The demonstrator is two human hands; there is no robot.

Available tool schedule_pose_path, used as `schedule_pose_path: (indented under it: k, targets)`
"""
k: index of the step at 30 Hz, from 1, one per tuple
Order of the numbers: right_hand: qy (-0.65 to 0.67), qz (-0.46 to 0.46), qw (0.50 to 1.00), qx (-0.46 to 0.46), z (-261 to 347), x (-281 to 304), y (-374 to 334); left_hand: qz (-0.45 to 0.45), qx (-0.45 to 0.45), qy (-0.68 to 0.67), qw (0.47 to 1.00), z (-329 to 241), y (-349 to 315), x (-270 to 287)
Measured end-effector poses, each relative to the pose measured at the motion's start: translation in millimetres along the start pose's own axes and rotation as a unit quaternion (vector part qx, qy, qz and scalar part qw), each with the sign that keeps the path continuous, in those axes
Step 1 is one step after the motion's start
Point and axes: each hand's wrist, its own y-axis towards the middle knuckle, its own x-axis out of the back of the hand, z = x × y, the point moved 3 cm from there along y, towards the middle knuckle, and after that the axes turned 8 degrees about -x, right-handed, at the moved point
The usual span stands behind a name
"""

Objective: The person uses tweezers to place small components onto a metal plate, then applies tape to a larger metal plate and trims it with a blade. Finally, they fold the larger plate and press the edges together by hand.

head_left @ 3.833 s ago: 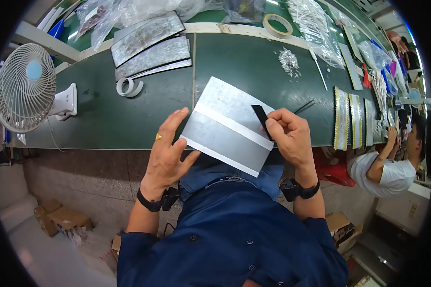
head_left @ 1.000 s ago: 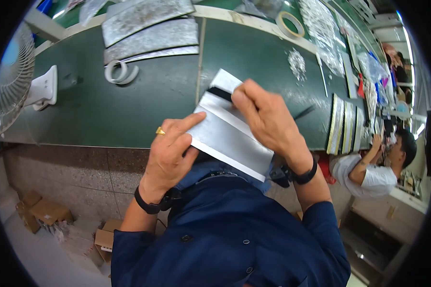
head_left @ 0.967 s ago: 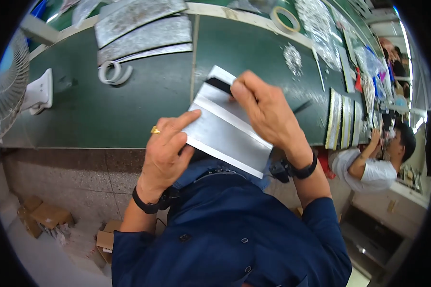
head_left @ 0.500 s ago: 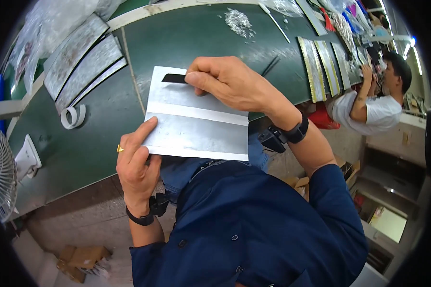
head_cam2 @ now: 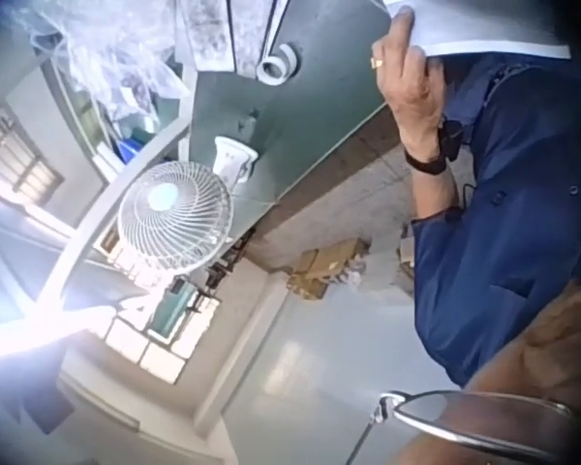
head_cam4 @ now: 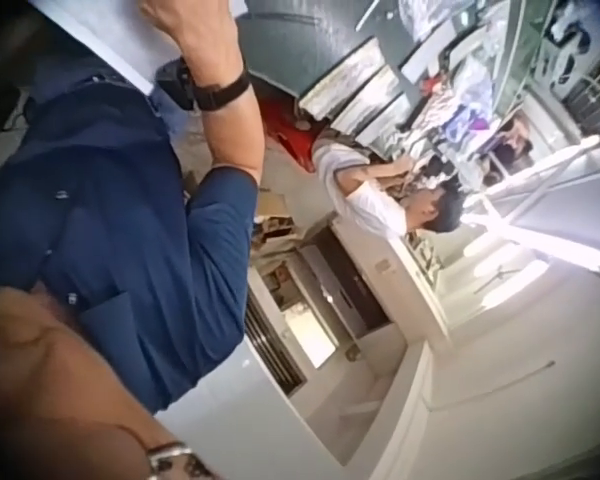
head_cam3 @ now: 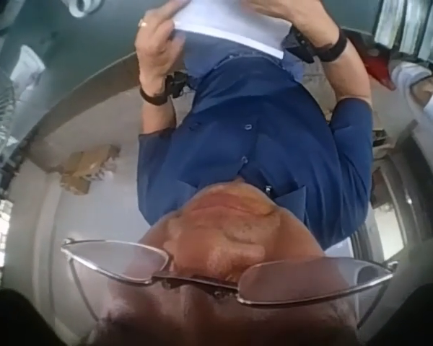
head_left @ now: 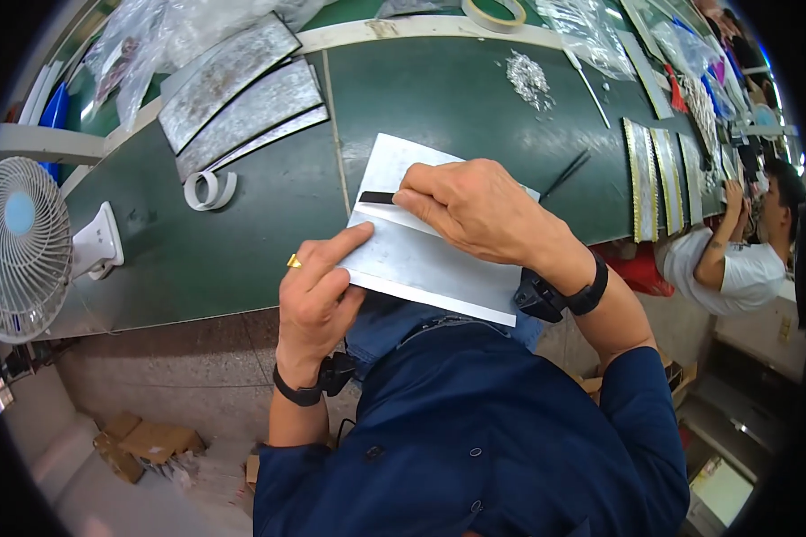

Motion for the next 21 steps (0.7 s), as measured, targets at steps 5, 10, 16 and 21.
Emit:
schedule_pose_path:
  k: [5, 10, 16, 21]
  targets:
    - [-0.032, 0.003, 0.999, -0.005, 3.0, -2.9, 5.0, 0.002, -0.011, -0.005, 1.0, 2.7, -1.0, 1.6]
    - [-0.047, 0.001, 0.999, -0.001, 3.4, -2.6, 7.4, 0.003, -0.012, 0.001, 1.0, 4.3, -1.0, 1.8]
    - [-0.053, -0.003, 0.999, 0.001, 4.1, -2.9, 7.1, 0.002, -0.01, 0.005, 1.0, 4.3, -1.0, 0.6]
    - [-0.064, -0.002, 0.998, 0.005, 5.1, -3.8, 6.4, 0.006, -0.006, 0.01, 1.0, 3.9, -2.4, 0.0]
